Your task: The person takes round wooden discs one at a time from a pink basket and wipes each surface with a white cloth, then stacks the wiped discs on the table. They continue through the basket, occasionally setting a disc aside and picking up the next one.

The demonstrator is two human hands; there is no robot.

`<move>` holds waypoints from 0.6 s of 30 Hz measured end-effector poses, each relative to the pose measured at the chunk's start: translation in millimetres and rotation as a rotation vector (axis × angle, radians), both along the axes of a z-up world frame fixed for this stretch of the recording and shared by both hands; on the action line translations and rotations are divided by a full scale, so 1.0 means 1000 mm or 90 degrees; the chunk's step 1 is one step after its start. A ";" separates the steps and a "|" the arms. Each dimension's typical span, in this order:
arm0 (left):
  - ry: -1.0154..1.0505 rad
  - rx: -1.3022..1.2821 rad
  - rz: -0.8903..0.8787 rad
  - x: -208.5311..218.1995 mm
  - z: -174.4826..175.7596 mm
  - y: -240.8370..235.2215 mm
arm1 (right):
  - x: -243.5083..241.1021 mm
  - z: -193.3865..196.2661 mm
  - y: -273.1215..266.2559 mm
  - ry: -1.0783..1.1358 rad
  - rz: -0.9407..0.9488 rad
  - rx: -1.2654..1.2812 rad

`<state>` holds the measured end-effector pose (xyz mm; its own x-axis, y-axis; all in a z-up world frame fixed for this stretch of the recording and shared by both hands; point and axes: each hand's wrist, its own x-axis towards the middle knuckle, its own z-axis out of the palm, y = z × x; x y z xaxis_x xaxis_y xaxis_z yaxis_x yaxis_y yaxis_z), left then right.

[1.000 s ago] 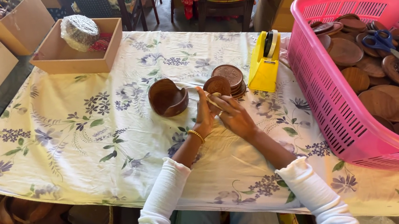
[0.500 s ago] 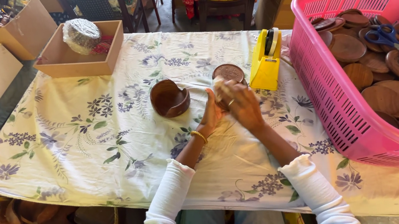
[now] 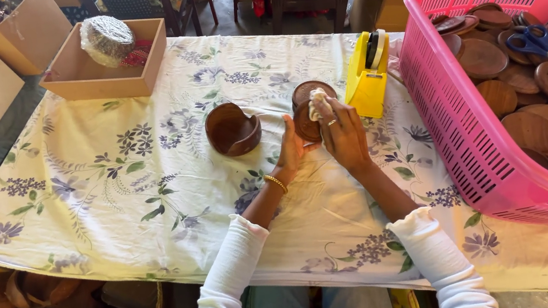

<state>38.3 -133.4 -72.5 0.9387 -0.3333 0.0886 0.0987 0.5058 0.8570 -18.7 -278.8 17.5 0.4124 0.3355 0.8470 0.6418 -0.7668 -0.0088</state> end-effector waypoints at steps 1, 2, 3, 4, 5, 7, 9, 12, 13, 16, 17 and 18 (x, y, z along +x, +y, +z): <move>-0.002 0.000 -0.001 0.000 0.000 0.002 | 0.001 -0.004 -0.001 -0.002 -0.001 0.000; -0.004 -0.036 0.000 0.000 0.001 0.003 | 0.002 -0.008 -0.001 0.015 -0.002 -0.012; -0.006 -0.071 0.002 0.000 0.001 0.005 | 0.004 -0.013 -0.002 0.031 -0.002 -0.024; -0.008 -0.071 0.001 0.002 -0.001 0.005 | 0.005 -0.015 0.000 0.030 -0.003 -0.024; -0.013 -0.059 0.011 0.003 -0.003 0.005 | 0.006 -0.017 0.003 0.009 0.023 -0.079; -0.018 -0.047 0.021 0.004 -0.007 0.003 | 0.009 -0.018 0.005 -0.012 0.051 -0.134; -0.019 0.086 0.026 0.003 -0.008 0.000 | 0.010 -0.015 0.005 -0.048 0.057 -0.174; -0.033 -0.056 -0.027 0.001 -0.003 0.001 | 0.007 -0.009 0.001 0.047 -0.023 -0.090; -0.035 -0.057 -0.027 0.000 0.001 0.003 | 0.009 -0.016 0.001 0.045 -0.024 -0.090; -0.039 -0.140 -0.015 0.002 -0.004 0.005 | 0.016 -0.033 0.002 0.102 -0.010 -0.139; -0.035 -0.111 0.021 0.009 -0.016 0.004 | 0.017 -0.035 0.004 0.117 0.038 -0.174; -0.030 -0.081 0.056 0.015 -0.028 0.002 | 0.019 -0.038 0.006 0.132 0.086 -0.209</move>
<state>53.5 -131.2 -101.0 0.9576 -0.2330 0.1693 0.0104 0.6155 0.7881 0.0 -273.0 -20.5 0.4967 0.6369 0.5896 0.7471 -0.6595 0.0831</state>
